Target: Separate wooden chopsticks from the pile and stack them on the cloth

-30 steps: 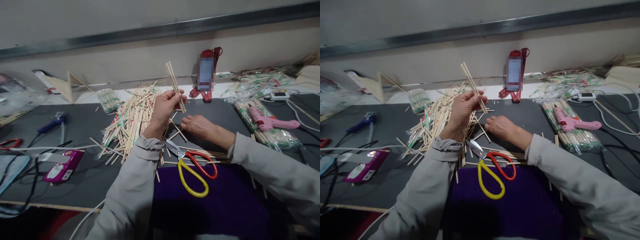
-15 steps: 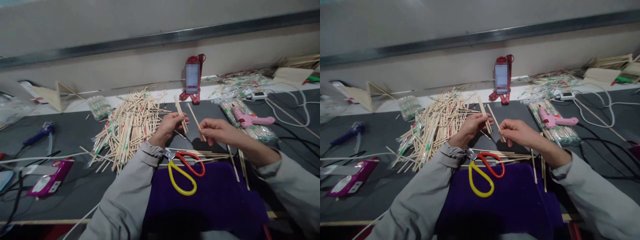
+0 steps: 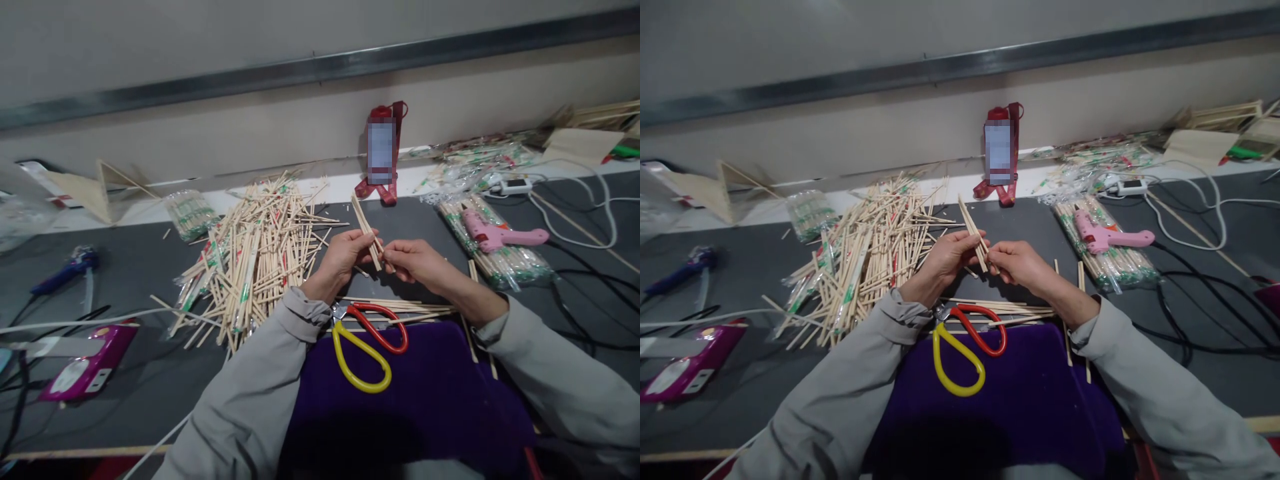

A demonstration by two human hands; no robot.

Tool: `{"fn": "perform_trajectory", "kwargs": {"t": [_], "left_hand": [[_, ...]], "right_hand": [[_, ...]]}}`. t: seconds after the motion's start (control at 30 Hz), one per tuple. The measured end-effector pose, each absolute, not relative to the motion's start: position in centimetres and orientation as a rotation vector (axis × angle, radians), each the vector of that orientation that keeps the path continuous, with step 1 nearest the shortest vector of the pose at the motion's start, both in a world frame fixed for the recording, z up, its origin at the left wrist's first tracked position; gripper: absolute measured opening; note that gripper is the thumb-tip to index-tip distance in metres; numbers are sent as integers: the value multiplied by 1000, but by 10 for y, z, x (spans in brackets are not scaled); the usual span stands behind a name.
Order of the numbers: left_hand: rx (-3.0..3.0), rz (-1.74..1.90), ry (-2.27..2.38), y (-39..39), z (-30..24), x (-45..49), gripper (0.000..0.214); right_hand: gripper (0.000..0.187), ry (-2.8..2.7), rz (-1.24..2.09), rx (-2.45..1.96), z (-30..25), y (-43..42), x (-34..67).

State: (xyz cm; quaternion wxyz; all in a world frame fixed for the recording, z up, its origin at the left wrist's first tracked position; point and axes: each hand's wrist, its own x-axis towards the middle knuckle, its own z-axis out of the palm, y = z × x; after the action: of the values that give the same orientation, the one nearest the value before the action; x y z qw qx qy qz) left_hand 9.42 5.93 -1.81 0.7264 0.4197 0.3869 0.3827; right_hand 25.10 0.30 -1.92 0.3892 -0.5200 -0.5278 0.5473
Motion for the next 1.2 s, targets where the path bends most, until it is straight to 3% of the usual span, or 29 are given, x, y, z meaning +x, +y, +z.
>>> {"fn": "perform_trajectory", "kwargs": {"t": [0.3, 0.53, 0.8, 0.93, 1.2], "left_hand": [[964, 1082, 916, 64, -16, 92, 24], [1009, 1085, 911, 62, -19, 94, 30], [1115, 1031, 928, 58, -20, 95, 30], [1180, 1095, 932, 58, -21, 96, 27], [1276, 1204, 897, 55, -26, 100, 29]], "right_hand": [[31, -1164, 1477, -1354, -19, -2, 251], [15, -1362, 1226, -1542, -24, 0, 246], [17, -1365, 1269, -1504, -27, -2, 245], [9, -1365, 1241, -1468, -31, 0, 245], [20, -1236, 1257, -1472, -33, 4, 246]]}}
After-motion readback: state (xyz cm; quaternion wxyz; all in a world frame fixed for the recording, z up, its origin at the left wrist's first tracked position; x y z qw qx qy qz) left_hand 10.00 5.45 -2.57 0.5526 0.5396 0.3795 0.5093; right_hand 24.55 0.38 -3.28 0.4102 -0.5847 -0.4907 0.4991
